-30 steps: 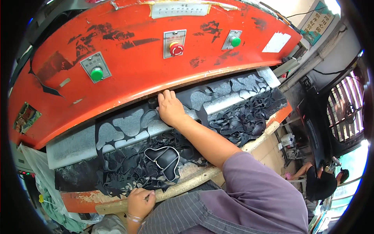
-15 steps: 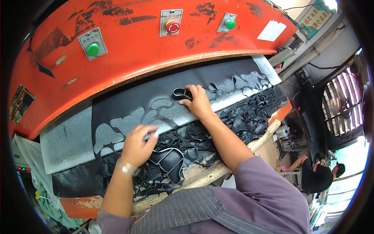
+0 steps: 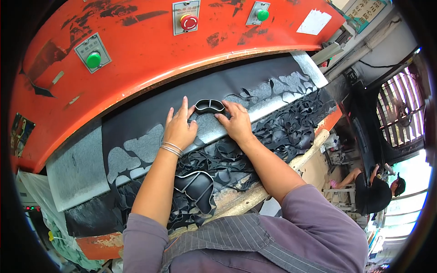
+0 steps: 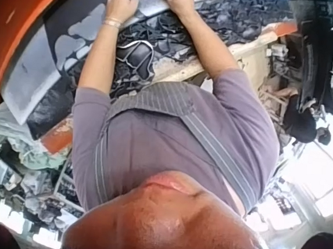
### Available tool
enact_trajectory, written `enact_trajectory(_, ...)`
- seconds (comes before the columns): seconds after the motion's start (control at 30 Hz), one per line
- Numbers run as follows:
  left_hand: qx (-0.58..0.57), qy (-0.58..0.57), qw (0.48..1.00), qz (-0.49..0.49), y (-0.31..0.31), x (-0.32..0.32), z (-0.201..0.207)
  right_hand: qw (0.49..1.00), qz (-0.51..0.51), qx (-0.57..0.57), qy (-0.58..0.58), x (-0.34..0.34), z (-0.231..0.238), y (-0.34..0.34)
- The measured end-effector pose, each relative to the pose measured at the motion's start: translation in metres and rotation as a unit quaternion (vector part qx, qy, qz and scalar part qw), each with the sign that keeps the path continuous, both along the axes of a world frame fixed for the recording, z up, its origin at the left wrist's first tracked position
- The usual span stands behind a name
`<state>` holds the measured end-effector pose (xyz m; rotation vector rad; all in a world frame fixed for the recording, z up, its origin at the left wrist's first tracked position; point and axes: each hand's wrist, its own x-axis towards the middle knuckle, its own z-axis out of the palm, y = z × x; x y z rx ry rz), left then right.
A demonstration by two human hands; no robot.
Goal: Operate a die-cutting press to cut shapes out of leather sheets using a metal mold.
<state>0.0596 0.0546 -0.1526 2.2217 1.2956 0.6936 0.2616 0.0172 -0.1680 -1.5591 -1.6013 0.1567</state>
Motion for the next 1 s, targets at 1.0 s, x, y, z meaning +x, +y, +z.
enact_trajectory(1.0,0.316,-0.117,0.922,0.189,-0.086,-0.088,0.148,0.945,-0.158,0.258,0.122,0.089,0.13,0.054)
